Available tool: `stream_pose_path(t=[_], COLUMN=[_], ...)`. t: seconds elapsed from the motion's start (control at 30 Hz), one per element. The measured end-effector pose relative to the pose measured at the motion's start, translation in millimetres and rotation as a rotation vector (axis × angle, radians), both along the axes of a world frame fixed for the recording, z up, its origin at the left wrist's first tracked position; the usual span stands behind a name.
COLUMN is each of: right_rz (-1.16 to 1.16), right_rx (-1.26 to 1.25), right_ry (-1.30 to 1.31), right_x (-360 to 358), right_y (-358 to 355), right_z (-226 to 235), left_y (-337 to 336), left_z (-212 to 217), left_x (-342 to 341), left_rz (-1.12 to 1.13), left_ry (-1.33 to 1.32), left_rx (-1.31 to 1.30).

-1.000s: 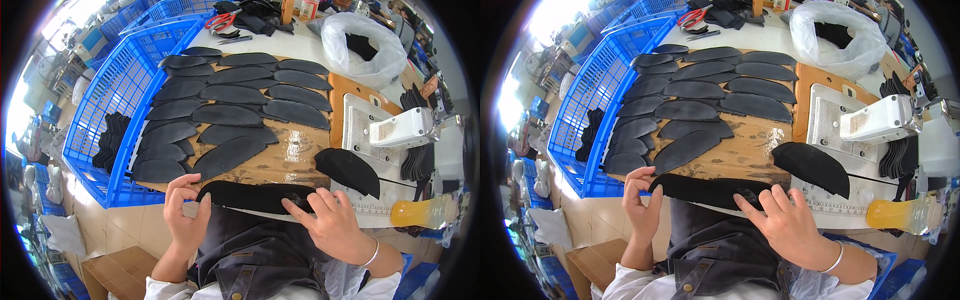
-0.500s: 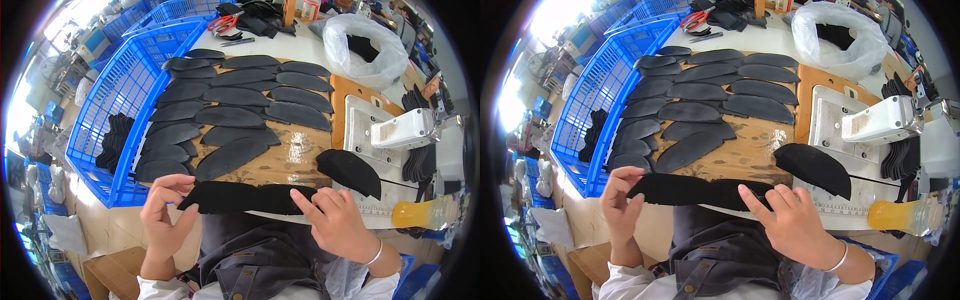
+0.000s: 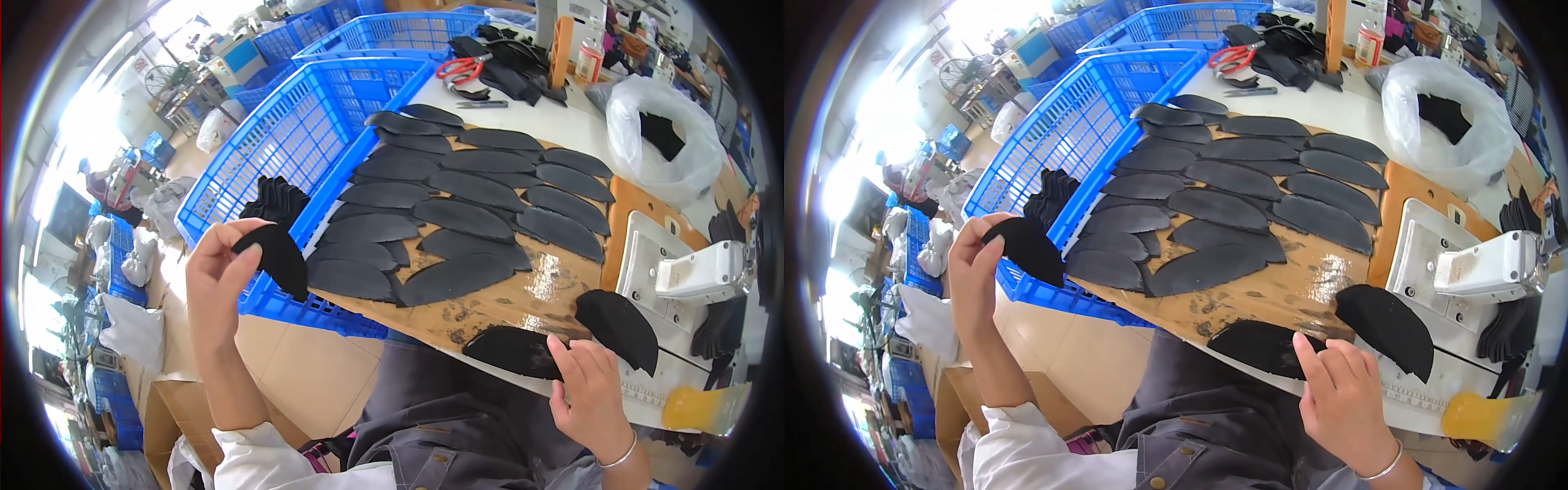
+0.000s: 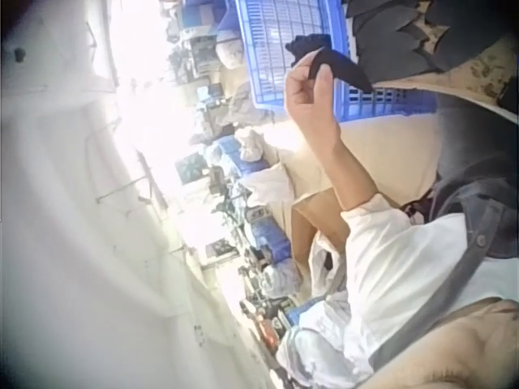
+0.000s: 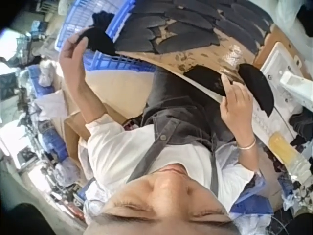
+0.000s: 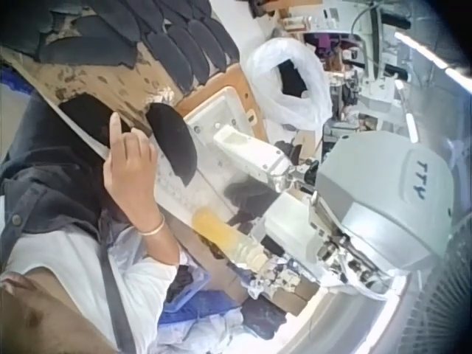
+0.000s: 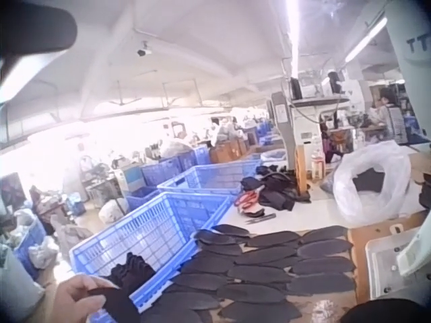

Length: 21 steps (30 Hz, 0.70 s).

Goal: Applying adhesive from a squeeze bottle to the edges of black fabric shoe parts and stacking them.

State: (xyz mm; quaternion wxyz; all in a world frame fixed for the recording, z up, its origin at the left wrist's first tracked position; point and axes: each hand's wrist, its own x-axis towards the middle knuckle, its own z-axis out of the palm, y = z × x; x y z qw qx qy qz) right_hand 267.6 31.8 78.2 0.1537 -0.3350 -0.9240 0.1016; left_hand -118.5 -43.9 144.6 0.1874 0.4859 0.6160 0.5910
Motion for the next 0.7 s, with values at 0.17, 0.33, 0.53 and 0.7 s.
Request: stream_pose_path(t=[0.17,0.33,0.53,0.7], right_rz=[0.016,0.007,0.002,-0.01], right_rx=[0.014,0.033,0.042,0.039], right_ry=[0.02,0.038,0.046,0.051], right_x=[-2,1,3,3], right_y=[2,1,1,-1], right_z=[-3,-4,-6,-3], left_y=[19,50,105,163], left_z=[0,5,7,-6], left_x=[-39,-75,-89,-87], left_rz=[0.183,0.168,0.234,0.334], left_ry=[0.062,0.044,0.359,0.677], left_rx=[-0.021,0.012,0.079,0.136])
